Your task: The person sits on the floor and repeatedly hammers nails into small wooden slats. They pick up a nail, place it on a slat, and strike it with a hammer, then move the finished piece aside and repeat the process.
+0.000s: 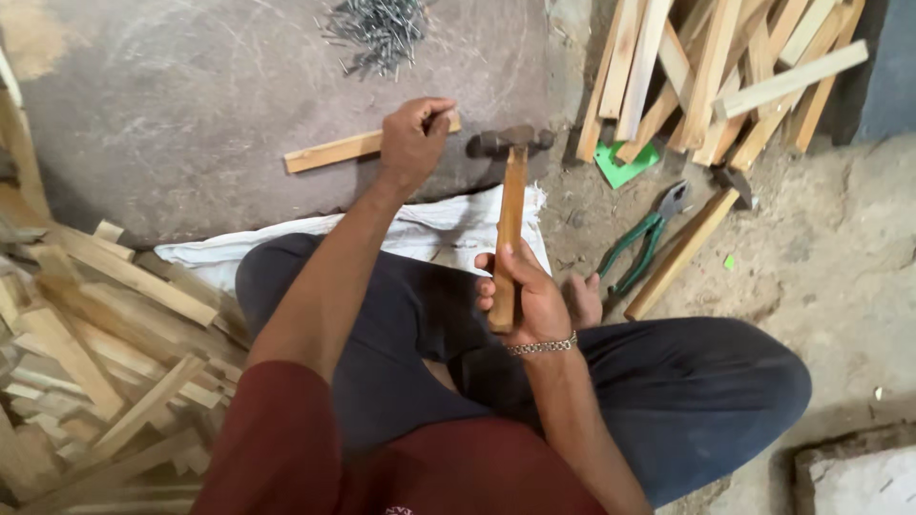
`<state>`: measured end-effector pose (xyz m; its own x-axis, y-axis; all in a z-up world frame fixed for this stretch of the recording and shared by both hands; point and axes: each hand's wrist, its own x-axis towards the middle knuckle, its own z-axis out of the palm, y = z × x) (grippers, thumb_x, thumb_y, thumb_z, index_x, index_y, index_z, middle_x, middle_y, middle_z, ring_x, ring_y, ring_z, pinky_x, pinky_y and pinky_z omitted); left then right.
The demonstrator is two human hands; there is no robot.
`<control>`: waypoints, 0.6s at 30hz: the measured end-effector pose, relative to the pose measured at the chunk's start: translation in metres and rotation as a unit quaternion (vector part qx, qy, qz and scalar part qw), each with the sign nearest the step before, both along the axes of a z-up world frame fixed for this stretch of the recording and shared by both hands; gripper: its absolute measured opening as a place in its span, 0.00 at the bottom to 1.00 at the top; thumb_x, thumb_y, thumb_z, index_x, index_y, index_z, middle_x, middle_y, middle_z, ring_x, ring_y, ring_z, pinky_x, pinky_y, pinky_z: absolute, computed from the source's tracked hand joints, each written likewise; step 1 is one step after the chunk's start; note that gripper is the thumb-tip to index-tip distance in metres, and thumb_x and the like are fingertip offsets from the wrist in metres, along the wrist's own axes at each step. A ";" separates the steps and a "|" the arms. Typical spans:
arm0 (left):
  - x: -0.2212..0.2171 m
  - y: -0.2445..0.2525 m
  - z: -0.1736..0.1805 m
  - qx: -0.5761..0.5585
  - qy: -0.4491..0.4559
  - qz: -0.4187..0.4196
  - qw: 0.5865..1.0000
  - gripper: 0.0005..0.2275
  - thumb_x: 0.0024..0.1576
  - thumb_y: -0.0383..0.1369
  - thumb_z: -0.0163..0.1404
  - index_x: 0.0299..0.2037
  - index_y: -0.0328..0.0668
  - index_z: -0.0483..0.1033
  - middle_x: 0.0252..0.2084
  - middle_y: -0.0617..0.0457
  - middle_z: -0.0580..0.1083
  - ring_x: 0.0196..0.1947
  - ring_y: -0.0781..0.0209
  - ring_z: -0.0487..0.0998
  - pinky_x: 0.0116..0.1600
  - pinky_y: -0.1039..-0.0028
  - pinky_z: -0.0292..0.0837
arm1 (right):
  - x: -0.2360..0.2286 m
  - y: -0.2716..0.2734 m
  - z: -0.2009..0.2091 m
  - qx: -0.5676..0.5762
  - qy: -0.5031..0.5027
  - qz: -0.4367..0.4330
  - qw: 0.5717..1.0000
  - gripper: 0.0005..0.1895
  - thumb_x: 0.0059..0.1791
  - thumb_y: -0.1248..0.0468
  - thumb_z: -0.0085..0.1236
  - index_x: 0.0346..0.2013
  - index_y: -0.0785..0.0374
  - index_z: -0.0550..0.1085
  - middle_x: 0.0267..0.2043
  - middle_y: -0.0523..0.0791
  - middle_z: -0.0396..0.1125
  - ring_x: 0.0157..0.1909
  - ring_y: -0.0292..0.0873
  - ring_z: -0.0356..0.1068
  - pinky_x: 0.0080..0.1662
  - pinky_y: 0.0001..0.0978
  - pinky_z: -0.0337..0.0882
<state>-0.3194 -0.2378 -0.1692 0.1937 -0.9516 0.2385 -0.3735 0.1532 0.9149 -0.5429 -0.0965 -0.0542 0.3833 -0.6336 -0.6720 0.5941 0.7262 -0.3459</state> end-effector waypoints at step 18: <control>-0.001 0.003 -0.002 -0.052 -0.051 0.014 0.997 0.05 0.56 0.26 0.59 0.42 0.39 0.82 0.40 0.46 0.80 0.37 0.50 0.82 0.42 0.66 0.76 | 0.024 0.003 -0.005 -0.032 0.260 0.059 0.963 0.29 0.53 0.64 0.50 0.69 0.49 0.59 0.26 0.43 0.61 0.19 0.36 0.59 0.20 0.29 0.63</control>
